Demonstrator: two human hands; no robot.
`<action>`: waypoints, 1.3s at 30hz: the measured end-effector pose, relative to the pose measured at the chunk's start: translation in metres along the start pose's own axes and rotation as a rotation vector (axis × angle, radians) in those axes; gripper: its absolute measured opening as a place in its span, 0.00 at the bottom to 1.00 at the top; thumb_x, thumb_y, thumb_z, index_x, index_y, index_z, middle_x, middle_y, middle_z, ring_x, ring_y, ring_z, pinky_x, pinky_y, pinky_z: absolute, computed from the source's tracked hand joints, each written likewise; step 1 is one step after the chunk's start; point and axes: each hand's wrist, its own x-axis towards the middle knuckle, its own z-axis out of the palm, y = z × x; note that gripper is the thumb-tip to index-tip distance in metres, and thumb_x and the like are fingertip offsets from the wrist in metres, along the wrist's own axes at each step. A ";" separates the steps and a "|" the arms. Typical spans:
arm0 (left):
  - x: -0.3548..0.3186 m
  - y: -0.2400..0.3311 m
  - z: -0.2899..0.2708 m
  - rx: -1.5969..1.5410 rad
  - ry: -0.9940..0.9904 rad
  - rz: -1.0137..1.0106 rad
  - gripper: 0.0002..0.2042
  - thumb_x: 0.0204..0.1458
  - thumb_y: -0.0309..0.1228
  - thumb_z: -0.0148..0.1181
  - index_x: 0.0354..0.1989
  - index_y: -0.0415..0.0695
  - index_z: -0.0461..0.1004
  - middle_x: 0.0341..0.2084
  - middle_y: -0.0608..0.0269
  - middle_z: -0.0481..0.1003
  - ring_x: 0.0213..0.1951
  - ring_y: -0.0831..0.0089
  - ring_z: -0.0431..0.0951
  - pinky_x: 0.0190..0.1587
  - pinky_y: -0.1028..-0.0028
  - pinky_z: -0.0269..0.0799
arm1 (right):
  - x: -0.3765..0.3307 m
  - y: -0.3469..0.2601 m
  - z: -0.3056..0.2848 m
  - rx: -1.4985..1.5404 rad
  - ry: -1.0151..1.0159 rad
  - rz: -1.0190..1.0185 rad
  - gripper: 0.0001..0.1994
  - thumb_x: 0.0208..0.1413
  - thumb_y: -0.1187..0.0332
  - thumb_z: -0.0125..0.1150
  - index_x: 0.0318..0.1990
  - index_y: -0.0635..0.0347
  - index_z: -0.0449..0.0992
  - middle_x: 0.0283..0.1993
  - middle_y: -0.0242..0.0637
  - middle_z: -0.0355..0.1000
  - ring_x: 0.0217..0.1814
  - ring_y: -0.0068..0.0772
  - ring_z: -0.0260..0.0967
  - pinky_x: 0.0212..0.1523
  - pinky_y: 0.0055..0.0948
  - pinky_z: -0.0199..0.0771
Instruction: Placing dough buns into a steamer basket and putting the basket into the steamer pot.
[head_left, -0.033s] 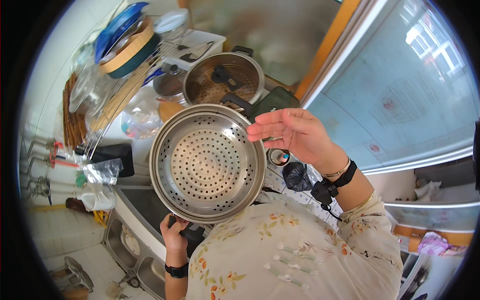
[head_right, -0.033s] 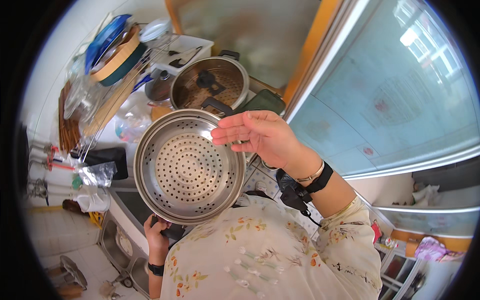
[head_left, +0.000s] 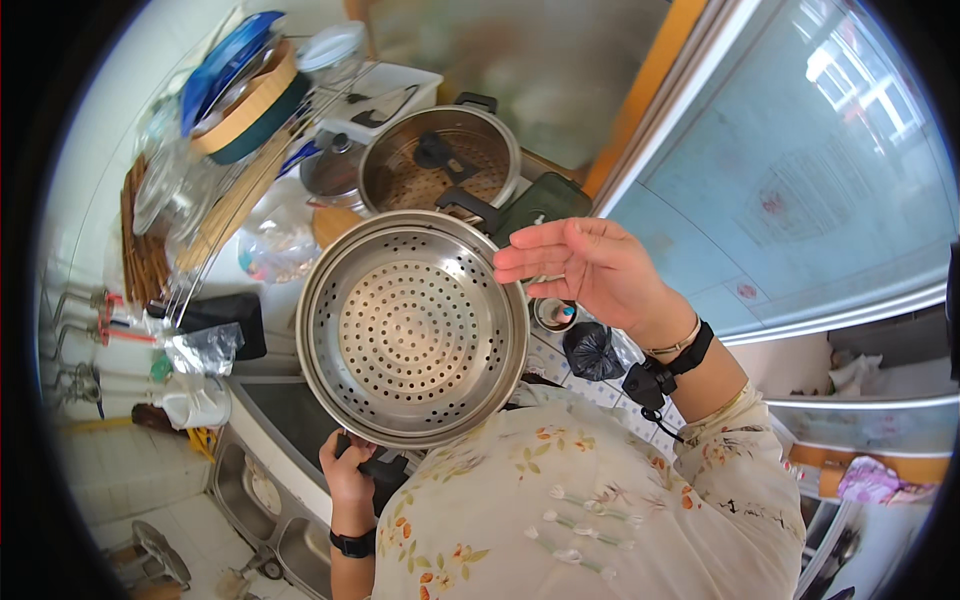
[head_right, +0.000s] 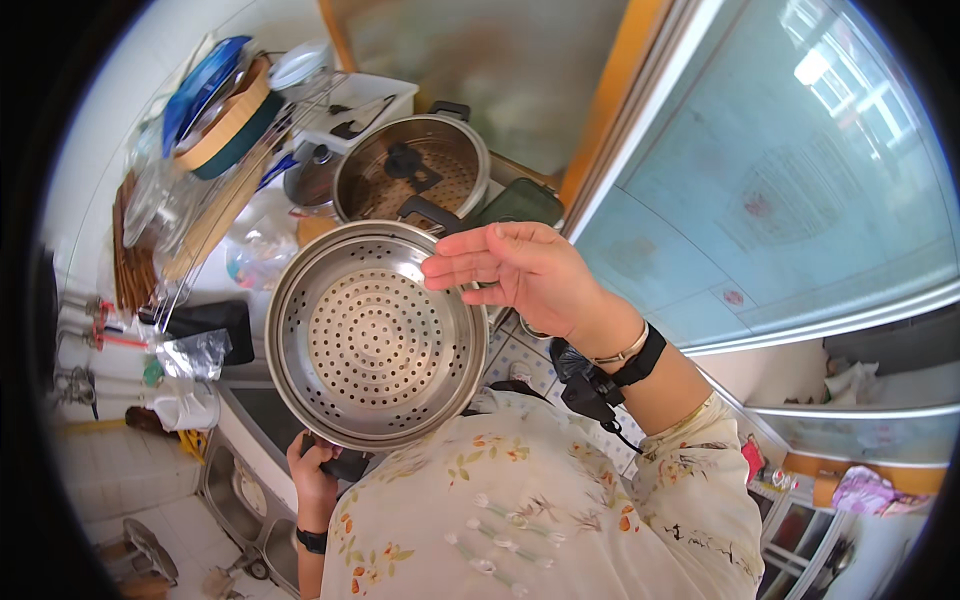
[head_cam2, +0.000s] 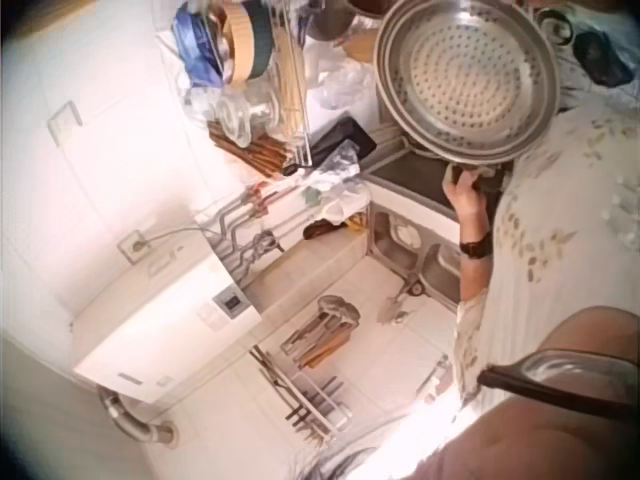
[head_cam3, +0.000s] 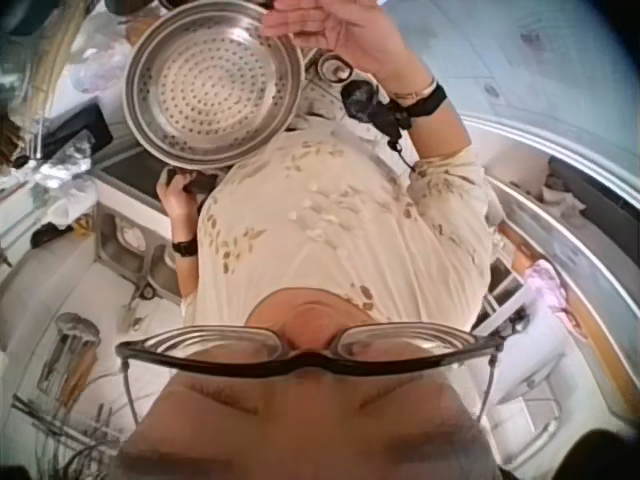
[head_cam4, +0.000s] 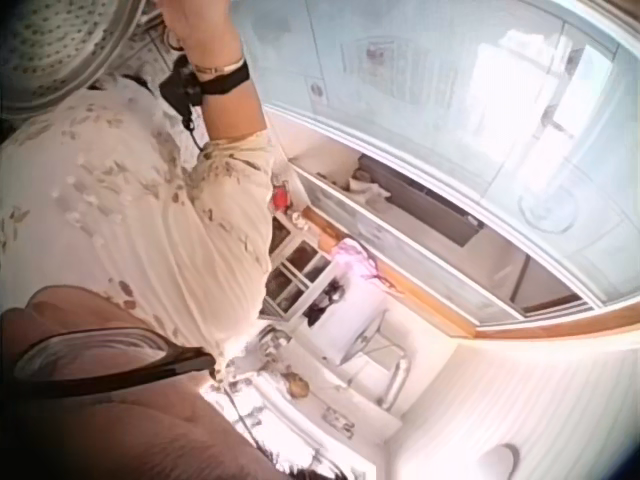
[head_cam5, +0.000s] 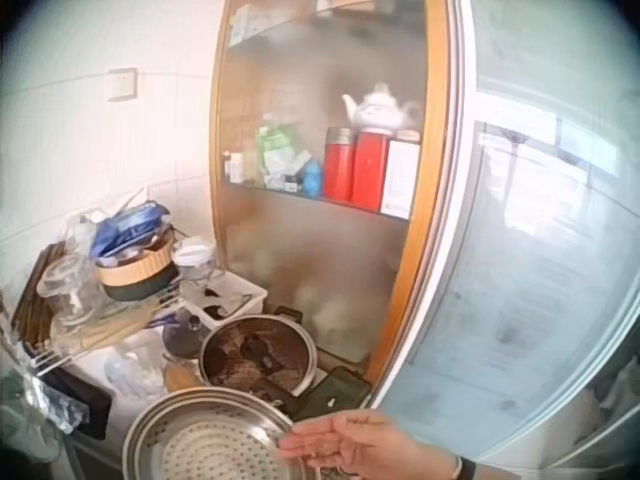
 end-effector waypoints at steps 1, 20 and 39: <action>0.000 -0.001 0.004 0.005 0.012 -0.010 0.07 0.34 0.18 0.47 0.25 0.34 0.68 0.21 0.66 0.67 0.26 0.72 0.65 0.35 0.74 0.63 | -0.007 -0.002 -0.006 0.025 -0.007 -0.008 0.24 0.68 0.55 0.43 0.58 0.67 0.70 0.58 0.51 0.71 0.61 0.46 0.70 0.55 0.37 0.72; 0.052 -0.019 -0.026 0.326 -0.287 -0.163 0.18 0.36 0.25 0.52 0.40 0.35 0.71 0.26 0.65 0.66 0.28 0.71 0.68 0.34 0.73 0.67 | -0.280 0.096 -0.036 0.411 0.783 -0.528 0.20 0.67 0.55 0.45 0.53 0.61 0.73 0.52 0.44 0.75 0.56 0.41 0.72 0.54 0.39 0.72; 0.080 0.018 -0.072 0.530 -0.711 -0.180 0.25 0.38 0.27 0.53 0.50 0.33 0.69 0.41 0.49 0.75 0.41 0.61 0.77 0.46 0.63 0.75 | -0.481 0.246 0.110 0.415 1.691 -0.719 0.12 0.49 0.75 0.65 0.21 0.53 0.65 0.19 0.26 0.61 0.19 0.23 0.58 0.22 0.26 0.58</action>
